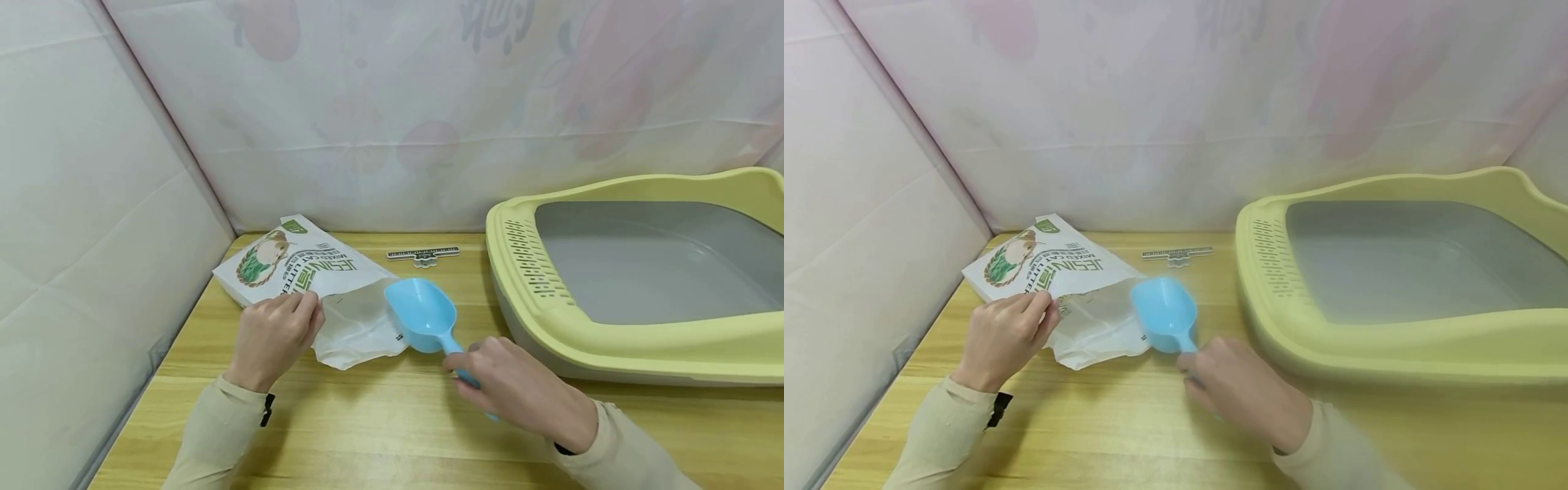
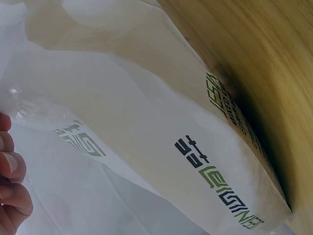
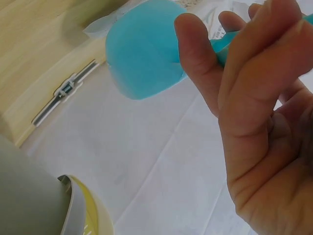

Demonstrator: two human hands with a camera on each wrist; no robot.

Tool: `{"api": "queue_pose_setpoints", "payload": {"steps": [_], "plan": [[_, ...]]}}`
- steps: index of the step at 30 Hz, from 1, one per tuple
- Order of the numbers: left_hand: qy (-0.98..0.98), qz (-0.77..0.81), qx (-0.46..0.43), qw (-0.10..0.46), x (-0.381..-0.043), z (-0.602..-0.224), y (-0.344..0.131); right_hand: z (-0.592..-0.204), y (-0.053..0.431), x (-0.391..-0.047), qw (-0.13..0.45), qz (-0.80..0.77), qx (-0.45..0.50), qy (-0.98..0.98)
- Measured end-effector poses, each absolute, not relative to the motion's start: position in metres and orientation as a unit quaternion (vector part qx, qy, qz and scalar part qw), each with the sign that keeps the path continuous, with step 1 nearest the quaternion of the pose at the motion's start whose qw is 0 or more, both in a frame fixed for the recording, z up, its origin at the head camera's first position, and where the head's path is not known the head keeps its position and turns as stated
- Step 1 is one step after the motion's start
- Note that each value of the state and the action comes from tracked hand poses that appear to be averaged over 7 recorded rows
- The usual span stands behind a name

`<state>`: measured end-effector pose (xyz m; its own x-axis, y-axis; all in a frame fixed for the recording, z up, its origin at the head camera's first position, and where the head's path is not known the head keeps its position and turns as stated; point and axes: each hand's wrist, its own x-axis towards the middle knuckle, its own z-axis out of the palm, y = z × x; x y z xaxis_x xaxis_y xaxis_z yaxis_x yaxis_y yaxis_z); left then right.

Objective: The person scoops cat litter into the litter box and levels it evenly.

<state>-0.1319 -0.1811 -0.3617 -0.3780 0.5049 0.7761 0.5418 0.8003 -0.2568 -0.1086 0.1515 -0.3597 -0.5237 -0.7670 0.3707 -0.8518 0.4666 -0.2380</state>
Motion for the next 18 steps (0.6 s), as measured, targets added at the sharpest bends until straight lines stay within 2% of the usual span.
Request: {"api": "queue_pose_setpoints", "payload": {"steps": [18], "plan": [[-0.836, -0.018, -0.309, 0.453, -0.1304, -0.3615, -0.181, -0.3535, 0.1469, -0.1077, 0.096, 0.198, 0.505, -0.835]]}}
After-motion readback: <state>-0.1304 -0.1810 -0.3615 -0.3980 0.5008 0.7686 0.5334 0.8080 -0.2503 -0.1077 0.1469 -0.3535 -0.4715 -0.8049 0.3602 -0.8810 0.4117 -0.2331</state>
